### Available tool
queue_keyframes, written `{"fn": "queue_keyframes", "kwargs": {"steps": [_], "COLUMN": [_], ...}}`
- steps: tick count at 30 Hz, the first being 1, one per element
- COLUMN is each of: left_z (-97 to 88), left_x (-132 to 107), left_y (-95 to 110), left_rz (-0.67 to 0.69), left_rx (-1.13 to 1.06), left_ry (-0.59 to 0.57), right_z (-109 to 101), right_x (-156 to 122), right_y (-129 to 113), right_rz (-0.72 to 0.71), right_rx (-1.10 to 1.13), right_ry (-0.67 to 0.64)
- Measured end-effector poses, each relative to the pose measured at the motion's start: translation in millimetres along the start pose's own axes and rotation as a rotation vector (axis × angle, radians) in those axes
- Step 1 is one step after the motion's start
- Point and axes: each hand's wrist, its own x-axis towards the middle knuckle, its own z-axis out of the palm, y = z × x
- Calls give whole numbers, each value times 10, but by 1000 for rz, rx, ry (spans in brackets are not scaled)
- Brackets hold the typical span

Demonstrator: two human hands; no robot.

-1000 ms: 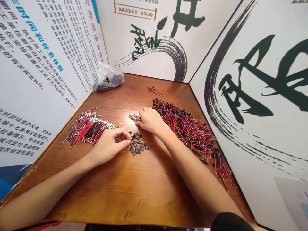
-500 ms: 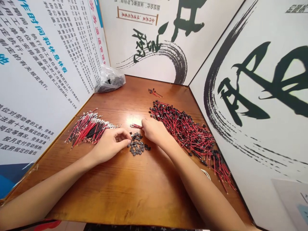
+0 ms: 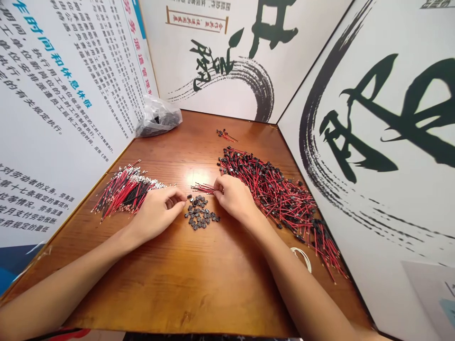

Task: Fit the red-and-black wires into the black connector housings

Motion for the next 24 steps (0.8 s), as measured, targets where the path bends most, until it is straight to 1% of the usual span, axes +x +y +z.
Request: {"fn": "queue_keyframes", "kwargs": {"steps": [5, 10, 14, 18, 21, 24], "left_z": [7, 83, 133, 152, 144, 101], "left_x": [5, 34, 60, 74, 71, 58], "left_y": [-76, -158, -170, -182, -202, -184], "left_rz": [27, 86, 104, 105, 98, 140], "left_rx": [111, 213, 242, 237, 234, 195], "left_ry": [23, -34, -63, -68, -74, -44], "right_z": [-85, -119, -115, -121, -125, -127], "right_x": [-221, -399, -424, -429, -436, -443], "right_y": [-95, -181, -205, -225, -239, -254], "right_rz": [-29, -20, -55, -78, -92, -101], "right_rx": [124, 237, 279, 251, 237, 256], "right_ry": [74, 95, 101, 105, 99, 90]}}
